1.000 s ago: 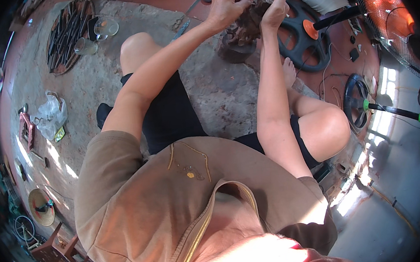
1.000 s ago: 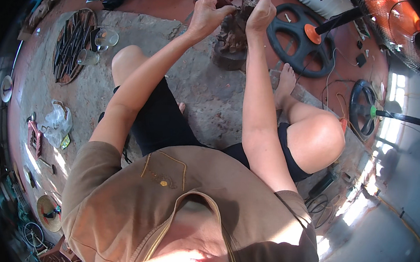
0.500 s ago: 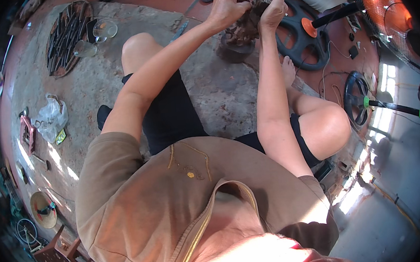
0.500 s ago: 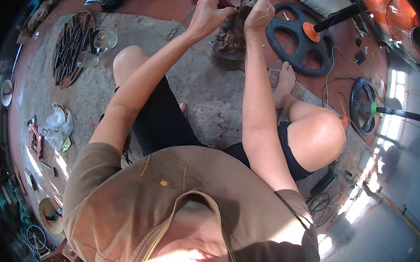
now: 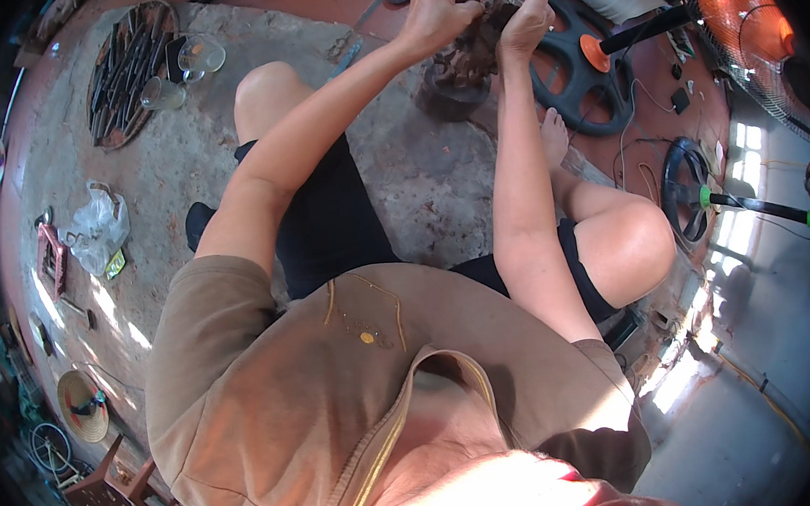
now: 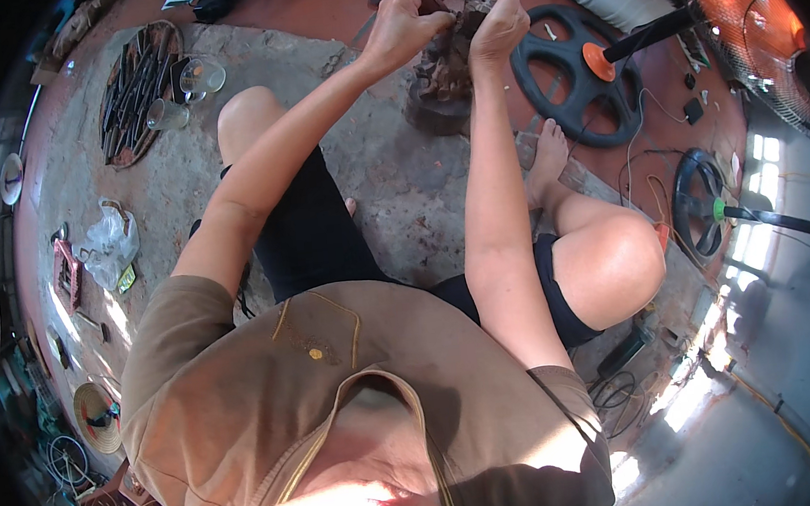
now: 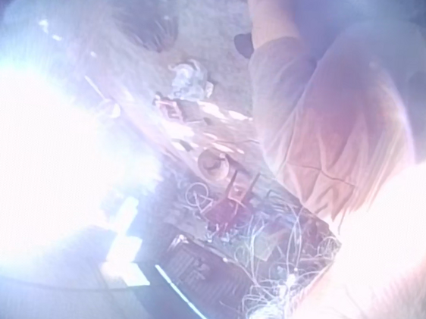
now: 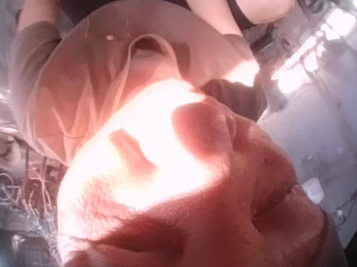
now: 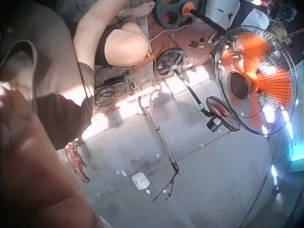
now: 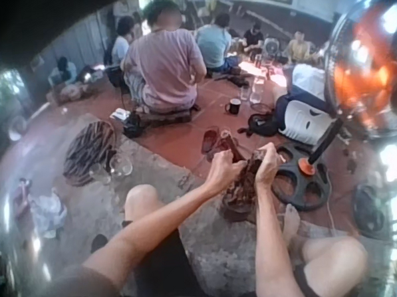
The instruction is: The person sits on the floor and carves a piece of wood using a small knife. They hold the wood with one hand and carefully shape it with the tool in the other, occasionally rotating the piece to work on different sides.
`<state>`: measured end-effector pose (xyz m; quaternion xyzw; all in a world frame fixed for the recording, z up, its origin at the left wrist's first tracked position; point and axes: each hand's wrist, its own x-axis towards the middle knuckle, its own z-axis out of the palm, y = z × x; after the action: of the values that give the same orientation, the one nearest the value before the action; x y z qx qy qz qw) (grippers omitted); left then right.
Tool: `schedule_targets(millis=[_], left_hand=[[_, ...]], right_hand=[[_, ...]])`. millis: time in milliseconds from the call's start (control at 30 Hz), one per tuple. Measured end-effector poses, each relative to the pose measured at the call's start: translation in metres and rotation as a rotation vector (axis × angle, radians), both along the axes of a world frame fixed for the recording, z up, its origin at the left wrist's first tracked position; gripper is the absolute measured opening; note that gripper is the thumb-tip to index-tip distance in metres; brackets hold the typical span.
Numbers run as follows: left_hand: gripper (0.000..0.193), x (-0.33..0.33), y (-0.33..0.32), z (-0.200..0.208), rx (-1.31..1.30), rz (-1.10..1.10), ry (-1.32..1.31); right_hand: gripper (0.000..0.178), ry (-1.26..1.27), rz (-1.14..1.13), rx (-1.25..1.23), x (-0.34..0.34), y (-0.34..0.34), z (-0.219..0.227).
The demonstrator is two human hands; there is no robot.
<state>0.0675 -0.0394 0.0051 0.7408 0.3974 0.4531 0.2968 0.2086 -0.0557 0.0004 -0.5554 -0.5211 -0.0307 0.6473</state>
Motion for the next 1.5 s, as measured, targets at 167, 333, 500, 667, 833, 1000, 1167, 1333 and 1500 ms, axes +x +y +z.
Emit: schedule_targets(millis=[167, 333, 500, 667, 833, 1000, 1167, 1333, 1500], left_hand=[[0.033, -0.008, -0.012, -0.008, 0.043, -0.067, 0.081], [0.026, -0.025, 0.001, 0.0, -0.143, -0.054, 0.032], [0.023, -0.005, -0.005, -0.013, -0.072, -0.074, -0.012], [0.025, -0.013, -0.01, -0.021, 0.046, -0.134, 0.132], [0.034, -0.017, 0.0, -0.008, -0.054, -0.097, -0.272], [0.035, -0.003, -0.001, -0.023, -0.05, 0.042, -0.224], [0.029, 0.0, -0.02, -0.024, -0.091, 0.064, -0.055], [0.027, 0.002, -0.032, -0.023, -0.094, 0.123, -0.055], [0.025, 0.0, -0.028, -0.031, -0.244, 0.22, -0.457]], right_hand=[[0.031, -0.145, -0.052, 0.081, 0.015, 0.004, -0.01], [0.033, 0.158, 0.102, 0.005, 0.014, 0.0, -0.01], [0.039, 0.035, 0.045, 0.015, 0.004, 0.0, -0.005], [0.04, 0.135, 0.076, -0.006, 0.015, 0.001, -0.009], [0.042, 0.27, 0.114, 0.02, 0.018, 0.002, -0.01], [0.039, 0.019, -0.072, 0.071, 0.003, 0.003, -0.009], [0.039, 0.154, -0.108, 0.086, -0.007, 0.004, -0.004], [0.046, 0.239, -0.105, 0.039, -0.014, 0.006, 0.007], [0.051, 0.277, 0.172, -0.041, 0.001, 0.004, -0.003]])
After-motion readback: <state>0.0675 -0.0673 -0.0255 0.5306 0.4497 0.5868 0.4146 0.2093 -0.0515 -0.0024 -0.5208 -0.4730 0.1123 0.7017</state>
